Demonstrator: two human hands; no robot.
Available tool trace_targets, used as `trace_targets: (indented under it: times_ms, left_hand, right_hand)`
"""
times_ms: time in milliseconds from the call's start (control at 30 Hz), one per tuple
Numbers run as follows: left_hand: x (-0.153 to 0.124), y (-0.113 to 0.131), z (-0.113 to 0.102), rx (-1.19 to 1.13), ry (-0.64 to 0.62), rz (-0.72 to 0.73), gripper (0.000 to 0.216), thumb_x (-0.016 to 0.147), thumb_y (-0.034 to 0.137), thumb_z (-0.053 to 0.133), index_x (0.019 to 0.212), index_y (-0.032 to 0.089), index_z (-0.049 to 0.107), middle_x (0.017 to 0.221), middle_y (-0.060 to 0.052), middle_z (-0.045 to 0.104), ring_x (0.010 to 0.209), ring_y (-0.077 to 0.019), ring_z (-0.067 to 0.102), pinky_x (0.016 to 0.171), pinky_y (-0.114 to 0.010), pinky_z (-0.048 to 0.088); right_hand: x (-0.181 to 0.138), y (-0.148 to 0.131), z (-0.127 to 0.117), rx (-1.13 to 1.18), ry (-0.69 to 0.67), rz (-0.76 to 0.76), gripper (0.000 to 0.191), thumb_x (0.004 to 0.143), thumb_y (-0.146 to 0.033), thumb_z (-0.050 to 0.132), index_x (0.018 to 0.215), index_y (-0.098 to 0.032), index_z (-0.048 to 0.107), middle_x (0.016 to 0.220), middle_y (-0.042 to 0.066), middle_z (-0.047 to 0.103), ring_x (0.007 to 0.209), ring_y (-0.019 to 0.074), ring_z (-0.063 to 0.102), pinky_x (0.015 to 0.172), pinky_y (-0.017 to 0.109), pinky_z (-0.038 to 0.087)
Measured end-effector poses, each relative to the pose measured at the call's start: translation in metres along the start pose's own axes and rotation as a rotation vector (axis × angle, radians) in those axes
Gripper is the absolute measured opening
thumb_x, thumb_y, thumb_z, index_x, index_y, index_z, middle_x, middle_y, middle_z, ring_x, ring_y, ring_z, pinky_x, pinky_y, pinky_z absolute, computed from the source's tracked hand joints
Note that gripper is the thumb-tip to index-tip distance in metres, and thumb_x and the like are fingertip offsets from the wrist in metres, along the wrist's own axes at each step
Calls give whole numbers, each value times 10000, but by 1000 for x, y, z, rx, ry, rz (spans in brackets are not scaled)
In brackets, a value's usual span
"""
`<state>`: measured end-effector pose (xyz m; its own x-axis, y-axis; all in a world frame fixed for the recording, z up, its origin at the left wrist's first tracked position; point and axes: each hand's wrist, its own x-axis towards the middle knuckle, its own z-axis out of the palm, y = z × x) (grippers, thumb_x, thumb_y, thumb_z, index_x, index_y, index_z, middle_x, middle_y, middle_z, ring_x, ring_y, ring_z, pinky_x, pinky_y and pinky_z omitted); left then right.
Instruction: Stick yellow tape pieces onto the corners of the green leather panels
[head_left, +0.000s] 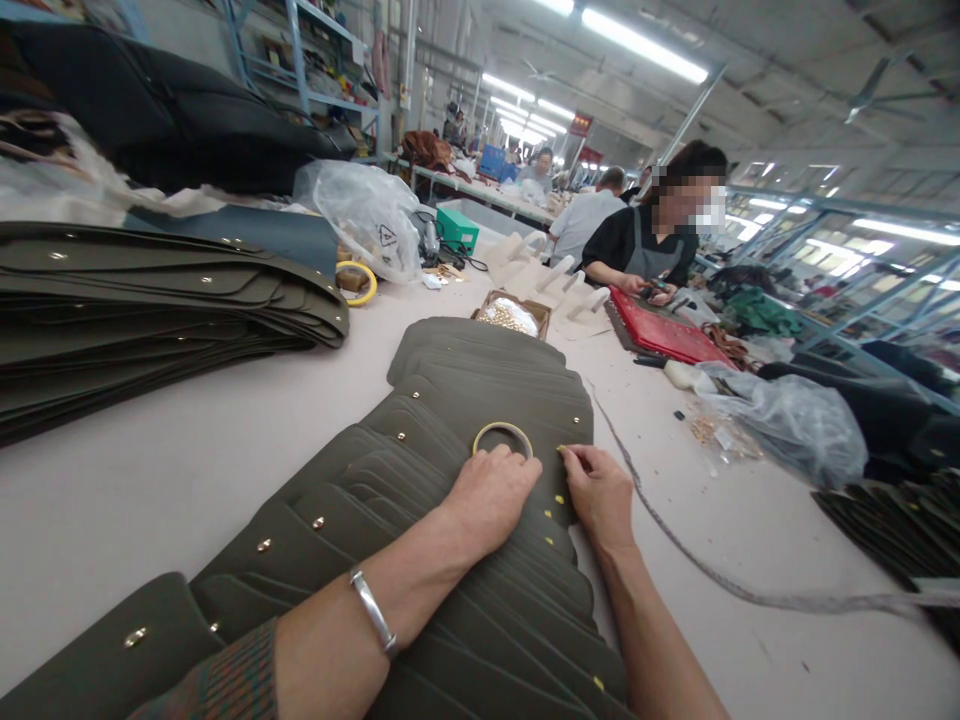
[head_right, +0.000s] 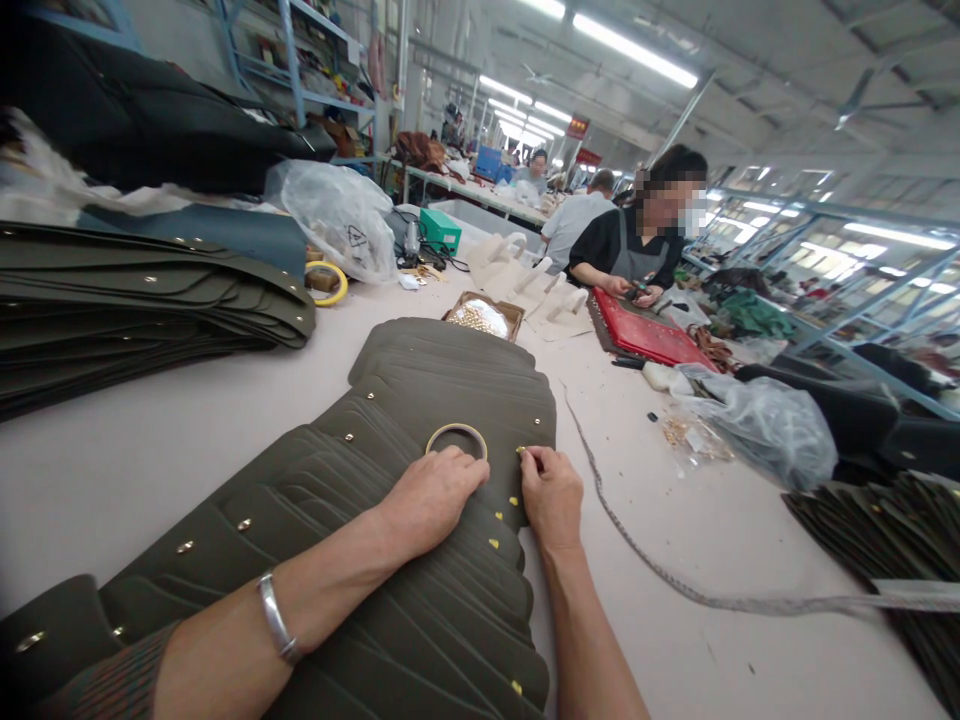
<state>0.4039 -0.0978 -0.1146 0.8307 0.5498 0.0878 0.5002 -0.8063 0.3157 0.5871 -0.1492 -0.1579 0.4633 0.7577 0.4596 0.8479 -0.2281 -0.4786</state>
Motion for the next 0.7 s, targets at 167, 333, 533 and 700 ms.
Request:
trace_targets:
  times_ms: [167,333,533,700]
  left_hand:
    - [1,-1,3,14,23,11,199,906,97,385,915,191,561,933,-49,652,907,-232,571,755,-358,508]
    - [1,0,1,-2,11,12,210,896,83,387,931,192,563,955,-51,649,925,-227,567,776,-356,504]
    - [1,0,0,-18,-1,10,214,886,72,391,929,193,563,957,-49,649,917,-213,561,789,-339,495]
    - [0,0,-3,-32,-16,-3,230,885,70,378,937,194,565,966,-53,647,923,-210,556,806,-341,490]
  right_hand:
    - [7,-7,-1,18,-69,153,260,811,-409,534,724,-218,687,641,7,660,620,175,591,627,280,415]
    - [21,-4,1,131,-136,436,249,710,-456,640,711,-210,670,606,7,646,576,175,586,530,264,416]
    - [28,7,4,269,-214,612,296,667,-467,688,753,-201,593,404,-65,509,327,117,478,336,226,422]
    - [27,8,2,340,-223,651,309,681,-484,680,700,-199,562,341,-79,454,276,104,442,273,202,399]
